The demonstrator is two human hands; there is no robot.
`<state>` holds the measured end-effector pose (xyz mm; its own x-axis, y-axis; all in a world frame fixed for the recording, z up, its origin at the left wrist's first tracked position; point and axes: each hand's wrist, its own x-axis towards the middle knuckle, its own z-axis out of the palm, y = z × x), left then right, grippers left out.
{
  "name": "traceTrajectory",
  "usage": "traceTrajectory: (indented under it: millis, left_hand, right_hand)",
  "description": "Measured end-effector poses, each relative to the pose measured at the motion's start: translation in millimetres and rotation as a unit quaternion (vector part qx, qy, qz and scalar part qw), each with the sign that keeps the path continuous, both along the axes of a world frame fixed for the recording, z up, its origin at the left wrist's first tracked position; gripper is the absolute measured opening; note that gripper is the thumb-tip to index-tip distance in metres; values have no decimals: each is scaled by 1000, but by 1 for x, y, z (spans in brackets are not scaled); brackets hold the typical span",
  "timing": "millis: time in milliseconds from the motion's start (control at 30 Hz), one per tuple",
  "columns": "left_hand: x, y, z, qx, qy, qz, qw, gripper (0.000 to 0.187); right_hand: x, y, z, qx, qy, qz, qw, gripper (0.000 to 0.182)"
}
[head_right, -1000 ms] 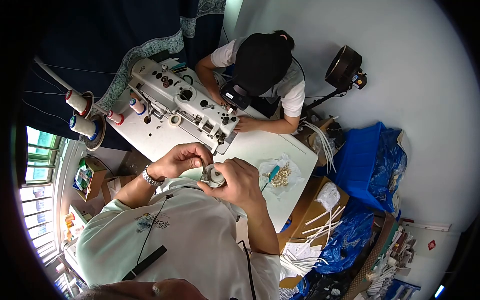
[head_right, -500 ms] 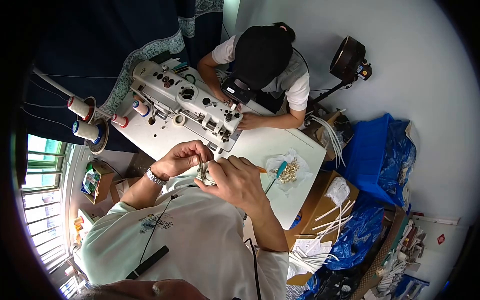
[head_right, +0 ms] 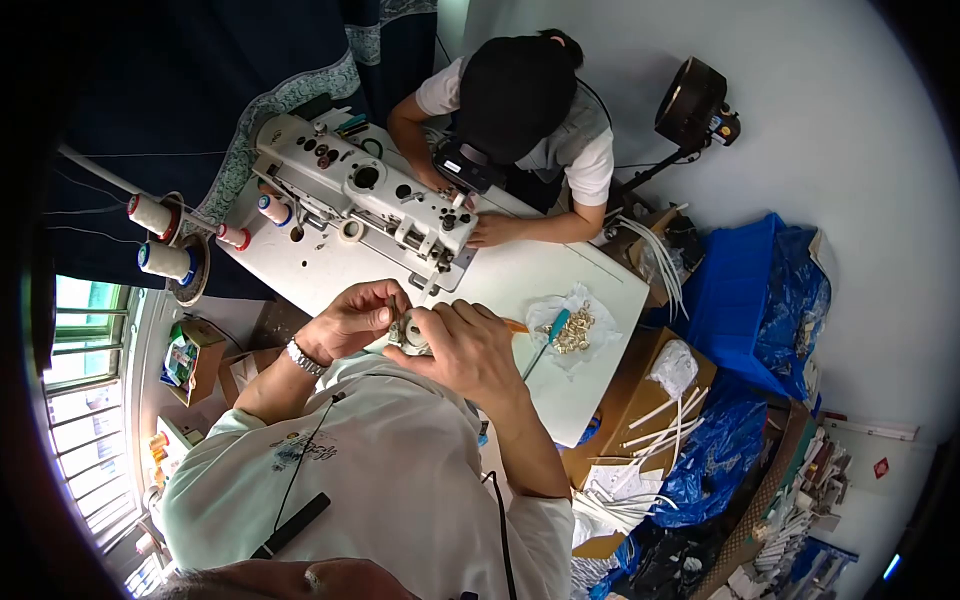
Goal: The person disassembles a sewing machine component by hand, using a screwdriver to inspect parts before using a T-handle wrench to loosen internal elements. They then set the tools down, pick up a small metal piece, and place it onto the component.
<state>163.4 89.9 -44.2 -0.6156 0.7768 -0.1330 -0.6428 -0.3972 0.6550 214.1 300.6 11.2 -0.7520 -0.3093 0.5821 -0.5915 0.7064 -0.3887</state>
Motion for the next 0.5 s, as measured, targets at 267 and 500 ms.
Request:
traceTrajectory:
  millis: [267,500]
  left_hand:
    - [30,-11,-4,-61,-32,64,996,16]
    - [54,-26,-12,-62,-54,136,987,14]
  right_hand:
    - [24,14,-21,-125,-114,26,985,81]
    - [66,145,-195,-266,-274,-383,841,28]
